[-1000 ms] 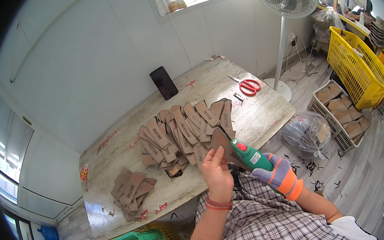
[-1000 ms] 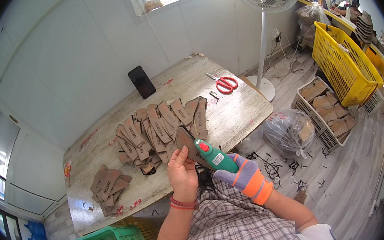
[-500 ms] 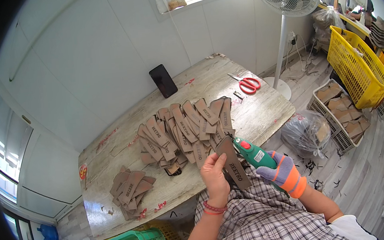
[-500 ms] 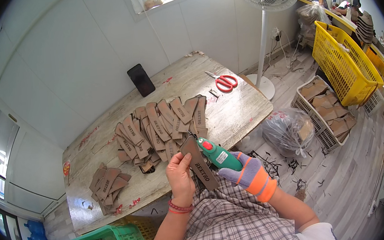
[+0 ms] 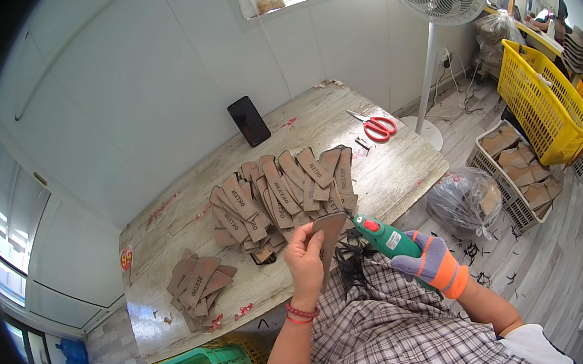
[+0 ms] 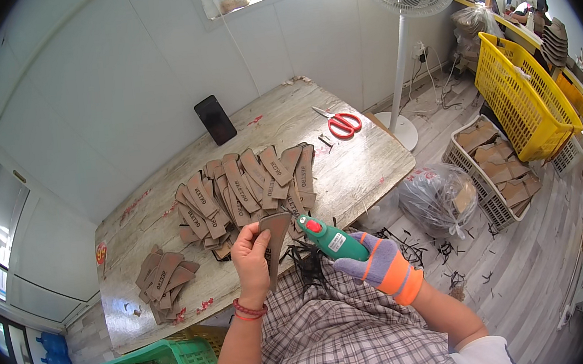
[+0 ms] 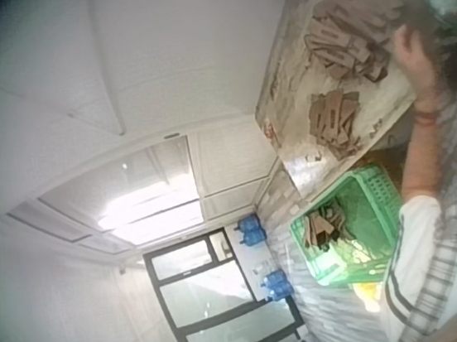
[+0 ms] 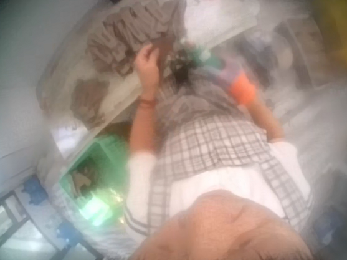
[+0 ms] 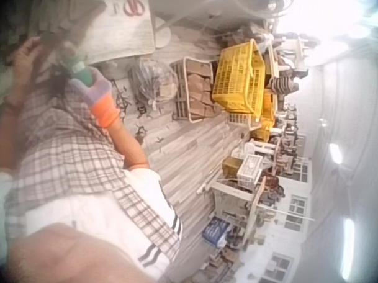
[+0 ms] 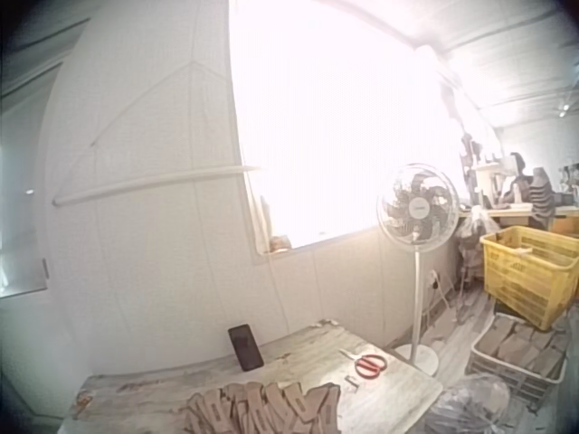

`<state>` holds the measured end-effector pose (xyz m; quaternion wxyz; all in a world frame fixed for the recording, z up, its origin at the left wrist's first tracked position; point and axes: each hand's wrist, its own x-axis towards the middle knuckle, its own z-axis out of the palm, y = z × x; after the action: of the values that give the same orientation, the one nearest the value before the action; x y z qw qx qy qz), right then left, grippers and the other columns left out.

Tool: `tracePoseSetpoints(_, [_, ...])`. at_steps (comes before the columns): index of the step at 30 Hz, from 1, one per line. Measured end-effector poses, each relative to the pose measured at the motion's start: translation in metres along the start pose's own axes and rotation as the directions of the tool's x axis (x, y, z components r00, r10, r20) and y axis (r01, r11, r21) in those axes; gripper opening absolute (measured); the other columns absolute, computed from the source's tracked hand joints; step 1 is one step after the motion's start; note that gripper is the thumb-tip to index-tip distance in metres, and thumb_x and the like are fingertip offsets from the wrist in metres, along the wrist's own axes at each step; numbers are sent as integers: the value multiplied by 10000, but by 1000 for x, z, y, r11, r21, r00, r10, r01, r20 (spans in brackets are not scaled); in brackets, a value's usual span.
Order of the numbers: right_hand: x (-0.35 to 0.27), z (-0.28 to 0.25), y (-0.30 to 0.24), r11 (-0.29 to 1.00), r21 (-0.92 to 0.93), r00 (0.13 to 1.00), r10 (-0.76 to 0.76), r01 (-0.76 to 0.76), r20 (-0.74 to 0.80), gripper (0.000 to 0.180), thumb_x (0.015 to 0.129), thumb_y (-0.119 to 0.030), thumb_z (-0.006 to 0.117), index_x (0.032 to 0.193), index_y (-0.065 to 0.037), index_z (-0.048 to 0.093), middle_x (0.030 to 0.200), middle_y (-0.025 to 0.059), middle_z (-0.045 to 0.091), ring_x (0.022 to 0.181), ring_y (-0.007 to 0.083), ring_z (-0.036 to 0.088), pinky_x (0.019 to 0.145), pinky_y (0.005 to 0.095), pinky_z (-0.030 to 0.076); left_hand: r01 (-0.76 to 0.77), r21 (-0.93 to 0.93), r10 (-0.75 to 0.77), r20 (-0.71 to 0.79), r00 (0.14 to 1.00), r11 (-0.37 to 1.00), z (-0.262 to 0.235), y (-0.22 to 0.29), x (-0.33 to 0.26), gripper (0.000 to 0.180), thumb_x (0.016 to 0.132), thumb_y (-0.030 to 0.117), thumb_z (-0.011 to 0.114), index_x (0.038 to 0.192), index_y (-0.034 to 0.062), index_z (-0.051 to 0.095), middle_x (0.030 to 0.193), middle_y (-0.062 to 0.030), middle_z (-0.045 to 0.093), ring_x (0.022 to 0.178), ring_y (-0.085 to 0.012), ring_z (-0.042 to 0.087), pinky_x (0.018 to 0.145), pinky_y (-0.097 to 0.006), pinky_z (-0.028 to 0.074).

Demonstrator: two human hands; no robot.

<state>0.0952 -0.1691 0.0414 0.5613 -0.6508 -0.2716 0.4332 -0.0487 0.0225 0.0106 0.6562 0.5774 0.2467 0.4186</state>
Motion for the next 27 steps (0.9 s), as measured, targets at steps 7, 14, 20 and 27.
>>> tracePoseSetpoints(7, [-1,-4,0,995,-95,999,-29,33,42,504,794,-268,790,1180,-15,587,777,7,646,598,46,554,538,206,459,-89,203,74,78,994,975,-17,4,8,108,893,17,580,972,-35,633,891,-20,613,813,-85,540,756,-230,440])
tracePoseSetpoints(14, [-5,-8,-9,965,-259,996,-11,34,92,503,788,-262,781,1171,0,587,760,26,648,626,63,579,567,218,471,-160,349,106,170,980,924,-26,27,11,89,861,30,620,919,-37,633,813,-28,561,753,-104,527,701,-234,422])
tracePoseSetpoints(20, [-3,-11,-6,920,-384,992,-35,79,119,517,785,-239,777,1193,10,580,775,23,654,626,65,577,575,224,473,-213,409,100,279,955,887,-34,40,16,91,851,39,634,899,-38,628,794,-19,542,719,-101,509,664,-236,411])
tracePoseSetpoints(27, [-2,-9,-6,919,-381,986,-38,97,161,535,786,-246,779,1208,14,577,780,21,658,623,64,576,579,222,474,-196,393,53,346,937,898,-37,41,16,88,851,43,637,877,-40,626,785,-16,540,714,-94,504,653,-233,404])
